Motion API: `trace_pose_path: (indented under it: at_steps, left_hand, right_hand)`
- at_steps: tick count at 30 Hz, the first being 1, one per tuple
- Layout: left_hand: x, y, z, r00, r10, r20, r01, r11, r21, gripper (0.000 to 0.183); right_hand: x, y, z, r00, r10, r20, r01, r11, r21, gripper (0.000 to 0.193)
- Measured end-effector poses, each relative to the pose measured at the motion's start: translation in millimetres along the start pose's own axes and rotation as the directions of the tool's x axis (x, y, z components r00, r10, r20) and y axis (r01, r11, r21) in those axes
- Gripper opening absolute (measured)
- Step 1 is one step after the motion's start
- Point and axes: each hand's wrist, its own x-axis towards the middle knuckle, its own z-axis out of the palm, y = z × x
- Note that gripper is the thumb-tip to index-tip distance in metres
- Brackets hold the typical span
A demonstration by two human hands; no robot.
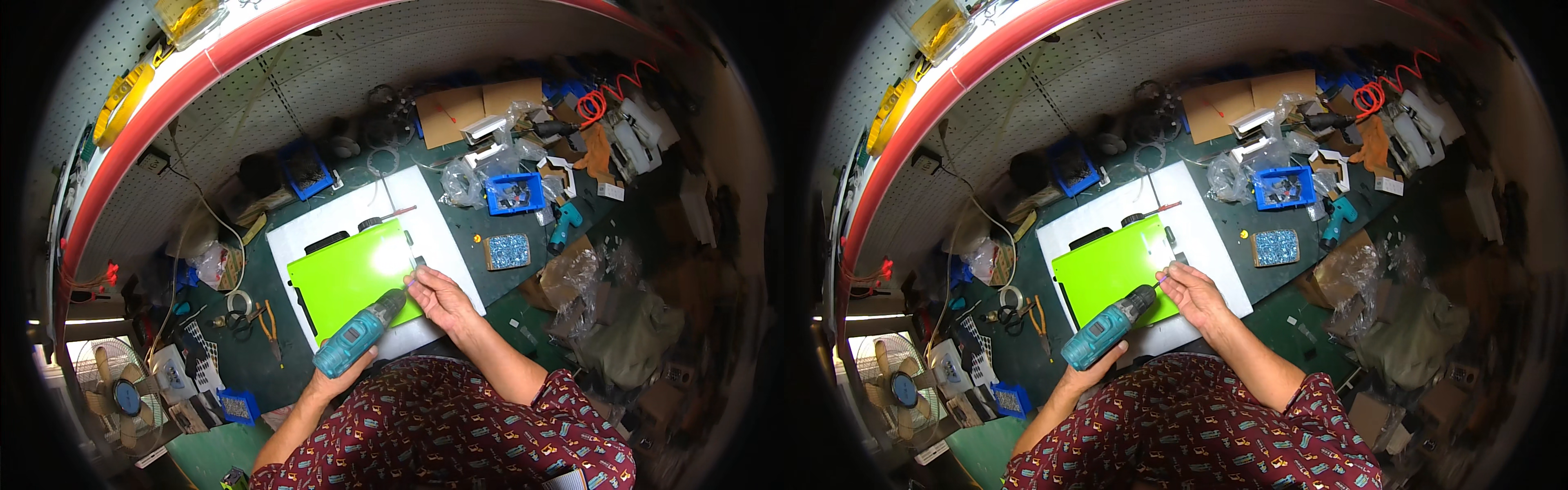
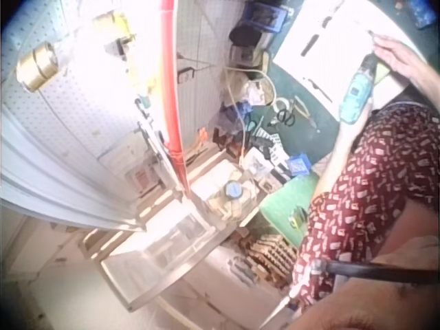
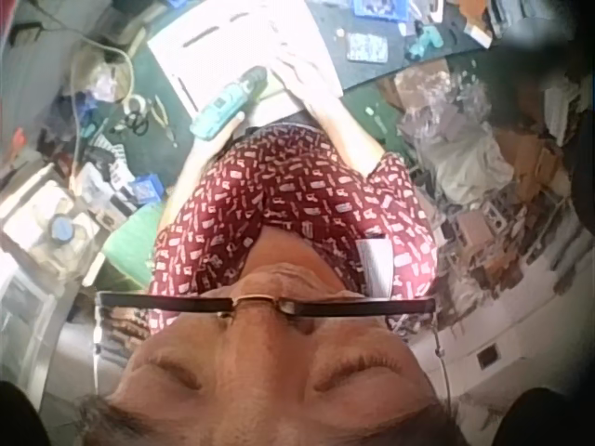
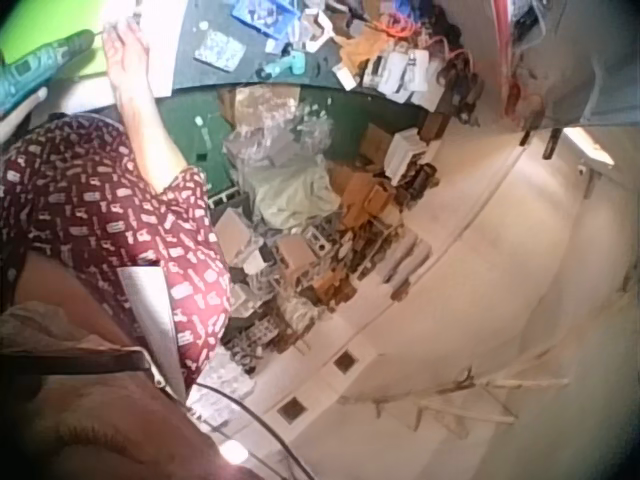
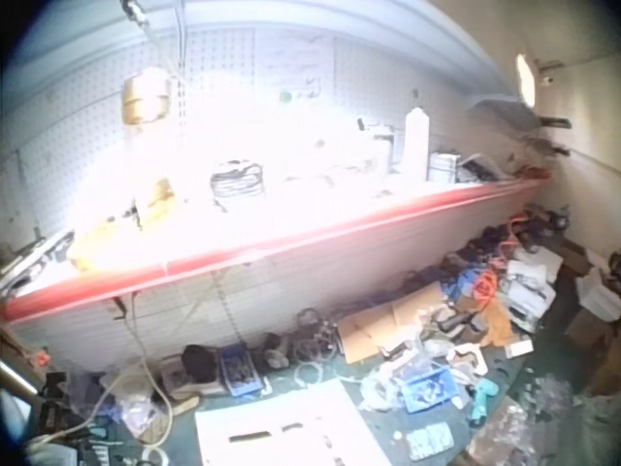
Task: The person assembles a green electronic device on a workbench. They use a cordless drill to fasten screws into the device's casing, flip the device to access different sides, and place the finished unit into a cardboard box.
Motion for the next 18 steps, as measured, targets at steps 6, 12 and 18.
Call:
trace_pose_path:
  at_steps: [6,12,18]
  left_hand:
    - [19,10,11,1.000,-0.008,-0.022,0.009,0.999,0.045,0.018]
    - [45,18,5,0.989,-0.115,0.090,0.088,0.962,0.257,0.027]
    - [61,25,1,0.965,-0.235,0.120,0.184,0.925,0.332,0.032]
  right_hand:
    - [14,-17,5,0.999,0.034,0.033,-0.034,0.999,-0.002,0.026]
    - [24,-41,10,0.994,0.110,0.014,-0.109,0.991,-0.078,0.026]
    - [39,-50,6,0.982,0.177,0.065,-0.167,0.976,-0.139,0.027]
